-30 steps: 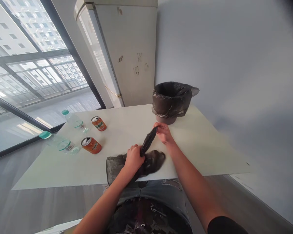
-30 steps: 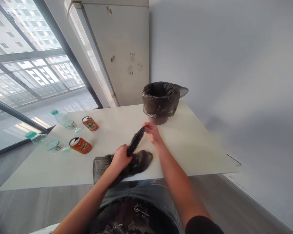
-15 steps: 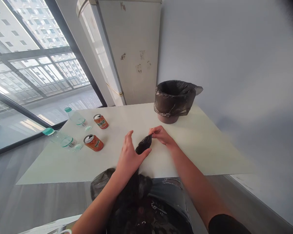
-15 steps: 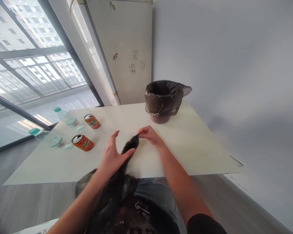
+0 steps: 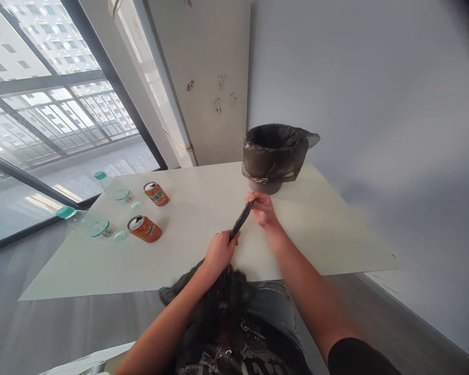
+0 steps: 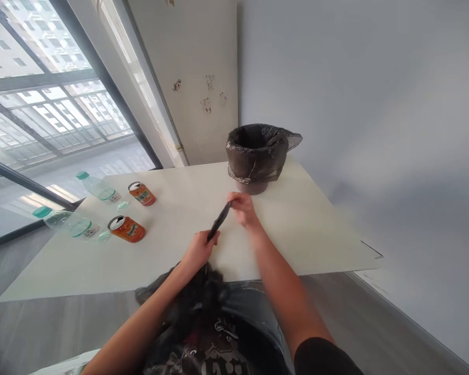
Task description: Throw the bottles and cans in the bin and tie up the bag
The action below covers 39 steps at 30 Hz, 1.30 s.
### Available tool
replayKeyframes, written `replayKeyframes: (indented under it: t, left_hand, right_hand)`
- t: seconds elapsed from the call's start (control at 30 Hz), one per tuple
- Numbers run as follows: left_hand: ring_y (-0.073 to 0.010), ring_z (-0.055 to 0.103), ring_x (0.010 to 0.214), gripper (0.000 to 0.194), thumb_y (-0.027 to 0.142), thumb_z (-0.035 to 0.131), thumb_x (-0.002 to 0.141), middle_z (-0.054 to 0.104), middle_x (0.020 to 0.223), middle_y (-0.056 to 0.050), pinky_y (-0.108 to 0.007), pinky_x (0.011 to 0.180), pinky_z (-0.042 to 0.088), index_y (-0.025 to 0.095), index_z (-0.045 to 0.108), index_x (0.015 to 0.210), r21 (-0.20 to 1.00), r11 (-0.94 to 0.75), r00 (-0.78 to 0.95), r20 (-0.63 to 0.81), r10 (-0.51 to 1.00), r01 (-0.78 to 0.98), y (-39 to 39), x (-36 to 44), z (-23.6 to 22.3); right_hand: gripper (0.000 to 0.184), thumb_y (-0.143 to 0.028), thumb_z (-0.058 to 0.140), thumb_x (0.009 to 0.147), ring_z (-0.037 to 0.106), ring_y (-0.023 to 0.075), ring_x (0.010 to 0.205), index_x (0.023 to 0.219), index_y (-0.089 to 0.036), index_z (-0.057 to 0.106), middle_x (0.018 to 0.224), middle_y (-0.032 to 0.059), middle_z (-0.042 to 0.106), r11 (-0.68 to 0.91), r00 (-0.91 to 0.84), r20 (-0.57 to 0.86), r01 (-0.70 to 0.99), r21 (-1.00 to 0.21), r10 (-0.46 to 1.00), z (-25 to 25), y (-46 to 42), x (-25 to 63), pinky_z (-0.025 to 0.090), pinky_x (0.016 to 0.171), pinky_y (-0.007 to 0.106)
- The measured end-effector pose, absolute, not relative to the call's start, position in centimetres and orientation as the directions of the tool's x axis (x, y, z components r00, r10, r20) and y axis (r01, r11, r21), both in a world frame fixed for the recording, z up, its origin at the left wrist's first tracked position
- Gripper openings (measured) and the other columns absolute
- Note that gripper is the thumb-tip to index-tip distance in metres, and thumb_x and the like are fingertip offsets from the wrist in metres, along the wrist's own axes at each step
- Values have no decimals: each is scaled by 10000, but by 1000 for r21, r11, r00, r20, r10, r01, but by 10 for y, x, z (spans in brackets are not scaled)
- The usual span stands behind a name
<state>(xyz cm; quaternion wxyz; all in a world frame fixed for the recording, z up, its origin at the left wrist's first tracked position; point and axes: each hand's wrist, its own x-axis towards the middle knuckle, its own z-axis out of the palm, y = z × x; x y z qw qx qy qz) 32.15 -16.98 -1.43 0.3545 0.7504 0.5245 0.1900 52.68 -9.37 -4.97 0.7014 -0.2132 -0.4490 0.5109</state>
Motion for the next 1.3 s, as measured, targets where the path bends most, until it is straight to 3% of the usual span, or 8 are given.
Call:
replayKeyframes:
  t: [0.13, 0.37, 0.47, 0.57, 0.77, 1.03, 1.13, 1.3]
  left_hand:
    - [-165, 467, 592, 396, 411, 463, 1003, 525, 586, 1, -296, 647, 321, 213, 497, 662, 757, -171, 351, -82, 933, 631, -175, 303, -14]
    - [-177, 521, 602, 375, 394, 471, 999, 583, 609, -26, -312, 646, 345, 206, 532, 680, 796, -135, 312, -71, 947, 591, -169, 309, -10]
    - [-176, 517, 579, 368, 375, 479, 1003, 580, 607, -33, -314, 620, 340, 205, 559, 687, 792, -109, 312, -107, 944, 600, -172, 316, -13]
    - [-156, 450, 545, 412, 377, 488, 998, 510, 564, -11, -305, 602, 307, 219, 481, 618, 758, -117, 314, -120, 942, 641, -179, 315, -18]
    - [-151, 429, 489, 405, 420, 475, 1000, 486, 530, 8, -293, 566, 285, 214, 510, 653, 731, -56, 399, -305, 865, 680, -200, 287, -31]
    - [-124, 353, 418, 441, 621, 478, 961, 362, 494, 79, -275, 473, 287, 237, 458, 744, 778, 224, 429, -533, 730, 586, -214, 261, -32]
    - [-99, 312, 442, 486, 678, 540, 907, 335, 520, 91, -260, 468, 263, 235, 436, 739, 810, 306, 485, -556, 676, 501, -215, 260, -25]
    - [-71, 178, 532, 491, 616, 583, 887, 239, 630, 88, -242, 485, 137, 233, 327, 715, 853, 426, 489, -521, 699, 300, -215, 263, -12]
  right_hand:
    - [280, -350, 825, 769, 595, 162, 888, 1035, -282, 776, 1082, 30, 710, 353, 254, 245, -647, -676, 936, -43, -90, 532, 523, 812, 287]
    - [657, -666, 767, 844, 520, 303, 1363, 1325, -221, 713, 1565, 137, 543, -2, -582, 281, -437, -899, 763, -40, -111, 498, 481, 1079, 422]
    - [484, -656, 734, 904, 628, 270, 1166, 928, -173, 758, 1294, 145, 683, -8, -618, 290, -433, -902, 731, -46, -114, 487, 486, 1058, 424]
    - [562, -675, 705, 918, 633, 220, 932, 664, -197, 552, 932, 79, 670, 56, -328, 280, -554, -830, 902, -48, -108, 490, 510, 997, 410]
    - [602, -671, 738, 889, 549, 160, 802, 722, -231, 364, 915, 15, 574, 265, 170, 206, -688, -676, 964, -41, -94, 513, 573, 901, 363]
    - [451, -567, 803, 861, 288, 101, 463, 1070, -312, 495, 651, -104, 361, 162, -1, 213, -643, -748, 977, -40, -98, 518, 432, 526, 266]
    - [344, -460, 774, 912, 267, 99, 462, 1076, -304, 516, 662, -98, 369, 236, 25, 257, -492, -838, 966, -43, -101, 512, 320, 471, 258]
    - [124, -198, 567, 979, 568, 166, 808, 1053, -227, 661, 925, 18, 630, 496, -224, 457, 170, -851, 861, -49, -108, 499, 460, 776, 293]
